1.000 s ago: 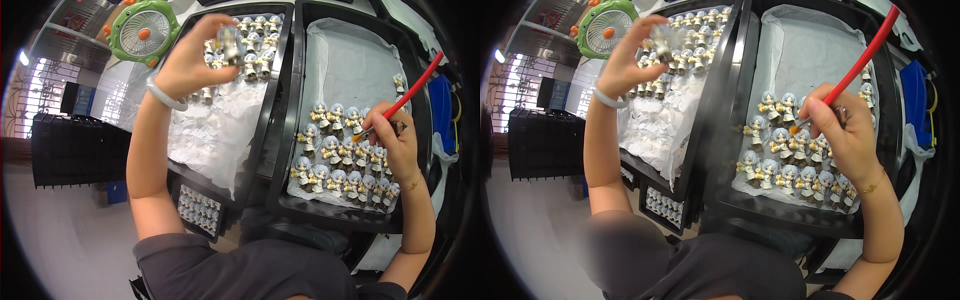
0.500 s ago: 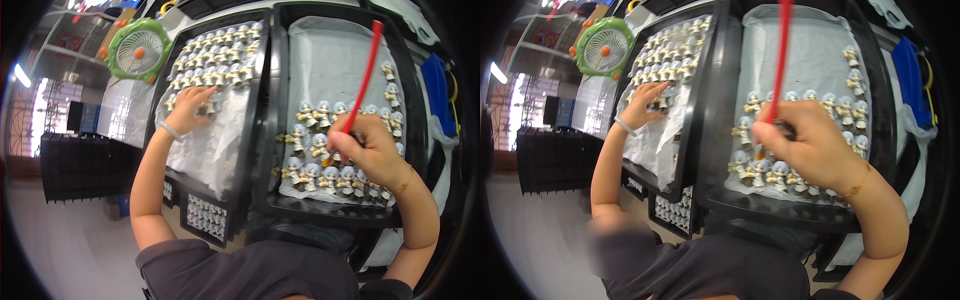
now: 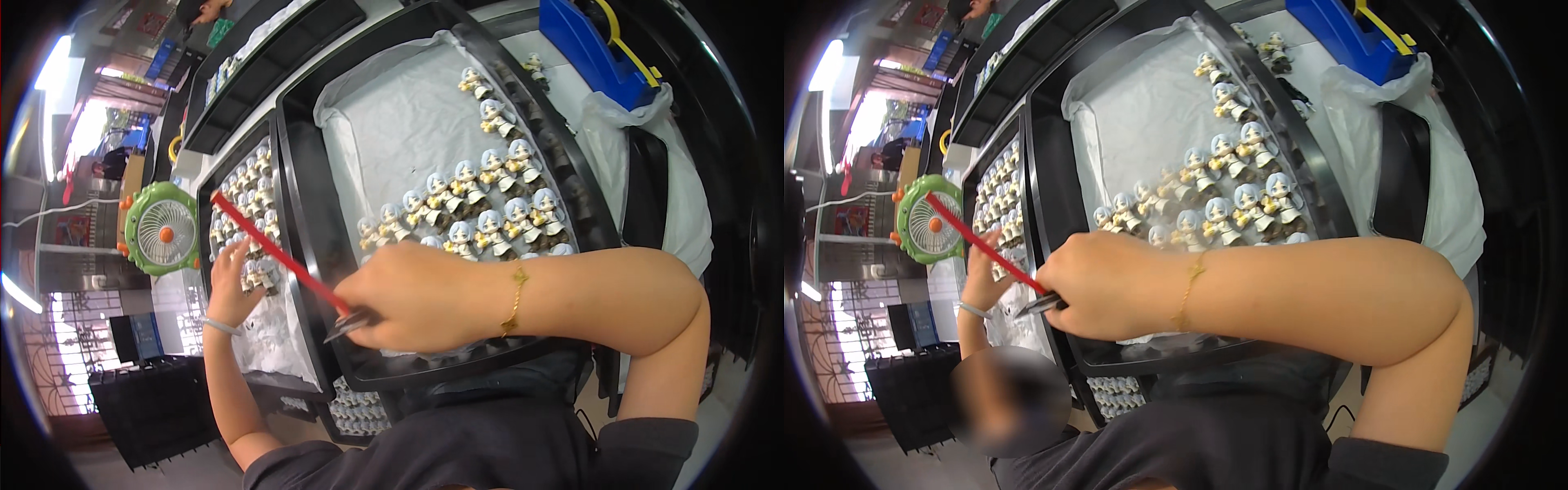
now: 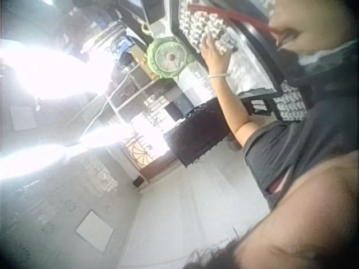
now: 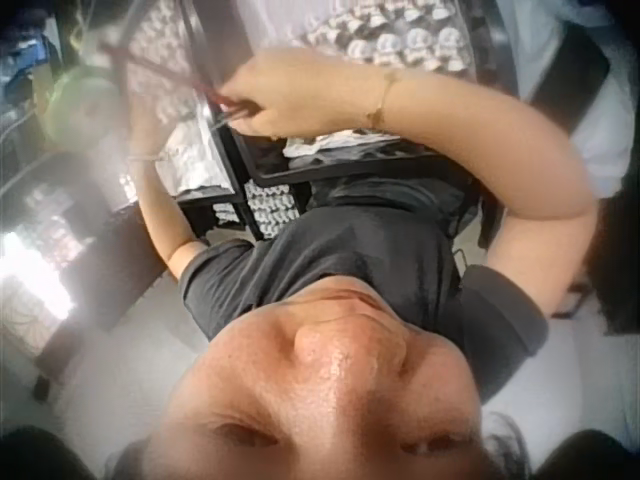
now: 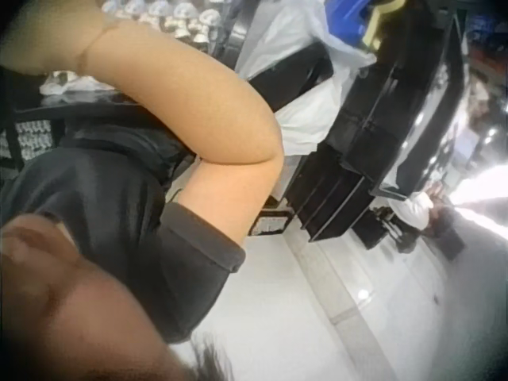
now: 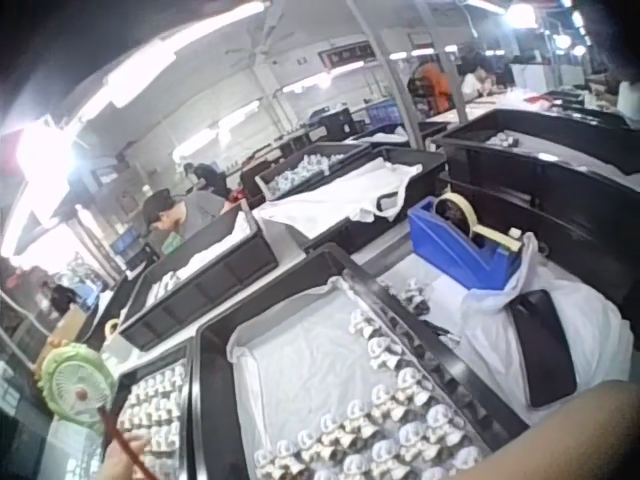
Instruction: The person paints small figurines using a red-handled brush. They pick up each figure from a tray, apply paint to specific details, and place the finished figure into a separate tray. The process is repeated for multiple figures throughout the clip.
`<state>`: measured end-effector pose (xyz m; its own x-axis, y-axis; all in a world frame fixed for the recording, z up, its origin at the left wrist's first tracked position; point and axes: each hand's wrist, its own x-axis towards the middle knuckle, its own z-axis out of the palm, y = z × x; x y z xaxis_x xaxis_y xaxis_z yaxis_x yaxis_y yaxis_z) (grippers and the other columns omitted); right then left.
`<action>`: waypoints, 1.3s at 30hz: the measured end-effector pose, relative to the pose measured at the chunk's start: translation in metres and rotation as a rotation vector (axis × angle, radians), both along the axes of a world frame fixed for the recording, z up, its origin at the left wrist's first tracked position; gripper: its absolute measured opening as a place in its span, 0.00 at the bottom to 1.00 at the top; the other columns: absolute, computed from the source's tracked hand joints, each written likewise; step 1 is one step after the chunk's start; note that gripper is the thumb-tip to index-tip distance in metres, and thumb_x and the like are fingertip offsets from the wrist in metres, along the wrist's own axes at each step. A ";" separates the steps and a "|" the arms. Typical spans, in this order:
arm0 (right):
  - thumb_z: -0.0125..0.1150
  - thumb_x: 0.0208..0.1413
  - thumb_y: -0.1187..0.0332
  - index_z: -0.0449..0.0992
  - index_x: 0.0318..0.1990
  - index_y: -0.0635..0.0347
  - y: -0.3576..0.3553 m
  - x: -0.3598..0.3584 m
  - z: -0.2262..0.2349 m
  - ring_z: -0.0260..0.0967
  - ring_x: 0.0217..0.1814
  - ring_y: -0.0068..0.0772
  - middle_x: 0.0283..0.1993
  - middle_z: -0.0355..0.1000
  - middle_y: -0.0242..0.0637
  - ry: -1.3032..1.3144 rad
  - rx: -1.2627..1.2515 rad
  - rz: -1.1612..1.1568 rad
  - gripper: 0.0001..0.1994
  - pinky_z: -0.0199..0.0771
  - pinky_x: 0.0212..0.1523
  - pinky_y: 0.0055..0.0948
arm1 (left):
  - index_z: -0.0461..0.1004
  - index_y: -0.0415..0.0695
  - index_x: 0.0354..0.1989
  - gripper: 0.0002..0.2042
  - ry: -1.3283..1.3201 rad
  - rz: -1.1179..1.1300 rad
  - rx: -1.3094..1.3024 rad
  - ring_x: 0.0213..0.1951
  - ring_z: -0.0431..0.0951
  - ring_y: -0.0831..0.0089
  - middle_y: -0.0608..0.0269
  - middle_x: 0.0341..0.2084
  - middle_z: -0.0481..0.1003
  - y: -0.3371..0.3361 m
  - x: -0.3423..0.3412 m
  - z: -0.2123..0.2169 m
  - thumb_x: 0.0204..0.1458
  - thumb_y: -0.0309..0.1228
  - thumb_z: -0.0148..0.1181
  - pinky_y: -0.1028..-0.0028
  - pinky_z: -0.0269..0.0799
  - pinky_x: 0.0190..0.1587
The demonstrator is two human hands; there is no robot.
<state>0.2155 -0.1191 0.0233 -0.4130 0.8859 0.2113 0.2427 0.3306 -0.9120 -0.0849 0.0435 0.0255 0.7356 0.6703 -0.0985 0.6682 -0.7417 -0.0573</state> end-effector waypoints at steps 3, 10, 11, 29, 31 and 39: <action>0.55 0.42 0.64 0.72 0.26 0.63 -0.001 -0.005 -0.008 0.68 0.28 0.48 0.22 0.69 0.47 0.088 0.066 -0.036 0.10 0.66 0.31 0.37 | 0.64 0.42 0.48 0.26 -0.378 -0.094 -0.061 0.49 0.64 0.56 0.52 0.44 0.65 -0.006 0.080 0.025 0.34 0.20 0.56 0.65 0.59 0.50; 0.54 0.43 0.62 0.73 0.29 0.65 0.001 0.005 0.002 0.69 0.31 0.46 0.24 0.70 0.47 -0.022 0.053 -0.034 0.13 0.68 0.37 0.37 | 0.66 0.42 0.45 0.17 -0.362 -0.535 -0.269 0.40 0.69 0.59 0.53 0.37 0.69 -0.004 0.280 -0.041 0.43 0.29 0.52 0.67 0.64 0.43; 0.54 0.43 0.62 0.73 0.28 0.65 0.000 0.002 0.002 0.69 0.31 0.46 0.24 0.70 0.47 0.001 0.086 -0.042 0.13 0.68 0.36 0.37 | 0.66 0.42 0.45 0.17 -0.409 -0.472 -0.243 0.39 0.70 0.59 0.55 0.37 0.69 0.004 0.301 -0.054 0.44 0.31 0.52 0.68 0.65 0.43; 0.53 0.41 0.63 0.71 0.24 0.64 0.005 0.008 0.001 0.66 0.29 0.51 0.22 0.68 0.49 0.081 0.042 -0.167 0.11 0.66 0.32 0.39 | 0.50 0.37 0.56 0.24 -1.131 0.059 -1.505 0.38 0.71 0.63 0.45 0.46 0.64 0.012 0.177 -0.004 0.52 0.33 0.42 0.71 0.68 0.43; 0.55 0.41 0.70 0.69 0.23 0.63 0.009 0.003 -0.008 0.66 0.19 0.34 0.17 0.67 0.39 0.147 0.161 -0.173 0.06 0.64 0.23 0.26 | 0.47 0.37 0.58 0.35 -1.240 0.134 -1.634 0.38 0.70 0.62 0.41 0.50 0.59 -0.016 0.137 0.004 0.39 0.30 0.55 0.72 0.68 0.43; 0.52 0.46 0.72 0.69 0.21 0.64 0.011 0.002 0.001 0.64 0.15 0.20 0.14 0.65 0.32 0.145 -0.107 -0.172 0.06 0.62 0.19 0.21 | 0.41 0.56 0.54 0.42 -1.228 -0.157 -1.483 0.45 0.68 0.62 0.47 0.53 0.53 -0.065 0.078 -0.003 0.30 0.13 0.54 0.68 0.65 0.47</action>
<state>0.2177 -0.1082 0.0242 -0.2268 0.9610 0.1580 0.1514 0.1950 -0.9690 -0.0073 -0.0217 0.0229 0.8707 0.4817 0.0992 -0.2203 0.2017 0.9543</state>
